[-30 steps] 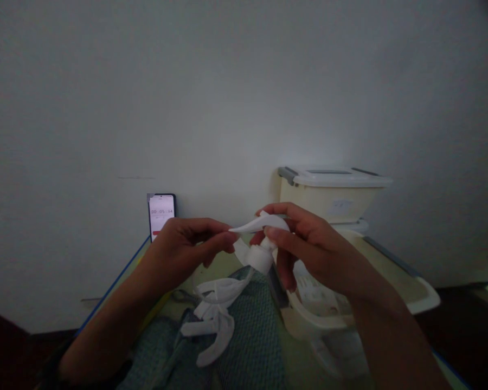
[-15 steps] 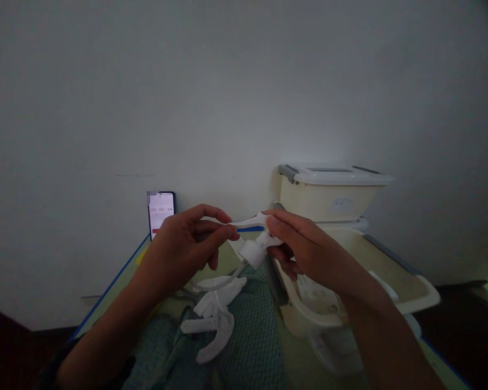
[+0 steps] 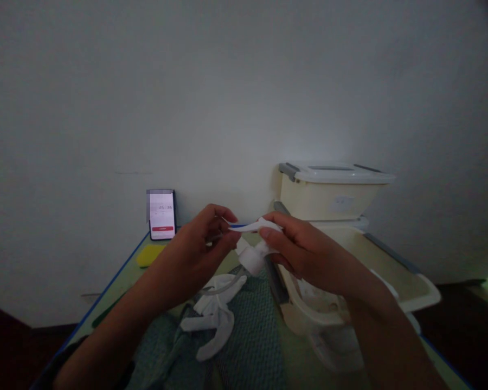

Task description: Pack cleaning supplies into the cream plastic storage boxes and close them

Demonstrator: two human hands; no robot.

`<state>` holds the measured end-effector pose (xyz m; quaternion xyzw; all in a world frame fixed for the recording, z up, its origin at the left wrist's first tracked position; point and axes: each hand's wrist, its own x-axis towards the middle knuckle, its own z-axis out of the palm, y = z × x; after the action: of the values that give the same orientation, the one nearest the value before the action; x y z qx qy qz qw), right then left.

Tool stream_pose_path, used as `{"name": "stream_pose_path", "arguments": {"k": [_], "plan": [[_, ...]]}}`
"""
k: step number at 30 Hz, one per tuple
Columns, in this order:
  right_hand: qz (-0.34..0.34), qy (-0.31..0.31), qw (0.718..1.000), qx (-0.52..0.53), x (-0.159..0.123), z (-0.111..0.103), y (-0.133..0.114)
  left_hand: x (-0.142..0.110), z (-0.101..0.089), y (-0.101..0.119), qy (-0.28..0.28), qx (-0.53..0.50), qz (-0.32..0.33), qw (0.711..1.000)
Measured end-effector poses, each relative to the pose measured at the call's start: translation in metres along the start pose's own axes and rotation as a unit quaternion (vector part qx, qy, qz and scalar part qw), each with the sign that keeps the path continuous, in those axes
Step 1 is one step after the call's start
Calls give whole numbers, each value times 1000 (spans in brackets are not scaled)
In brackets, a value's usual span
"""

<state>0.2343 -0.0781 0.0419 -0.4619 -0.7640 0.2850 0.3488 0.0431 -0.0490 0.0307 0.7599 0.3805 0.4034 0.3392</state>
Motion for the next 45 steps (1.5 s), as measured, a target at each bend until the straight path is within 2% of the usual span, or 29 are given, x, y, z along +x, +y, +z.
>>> {"name": "stream_pose_path", "arguments": {"k": [3, 7, 17, 24, 33, 37, 40, 45], "plan": [[-9, 7, 1000, -11, 0, -3, 2, 1, -5, -4, -33, -66, -12, 997], [5, -2, 1000, -21, -2, -8, 1, 3, -10, -7, -58, -89, -22, 994], [-3, -25, 999, -40, -4, -16, 2, 11, -18, -6, -34, -110, -29, 993], [-19, -20, 988, -153, -5, -6, -6, 8, -3, -5, -60, -154, -16, 986], [19, 27, 971, -238, -8, -10, -7, 8, -16, -9, -68, -133, -43, 988], [29, 39, 960, -275, -10, -8, -11, 7, -15, -6, -69, -111, -48, 990], [21, 42, 954, -295, -11, -7, -13, 7, -12, -4, -58, -136, -31, 988], [10, 43, 958, -283, -11, -10, -12, 7, -14, -10, -105, -160, -20, 981]]}}
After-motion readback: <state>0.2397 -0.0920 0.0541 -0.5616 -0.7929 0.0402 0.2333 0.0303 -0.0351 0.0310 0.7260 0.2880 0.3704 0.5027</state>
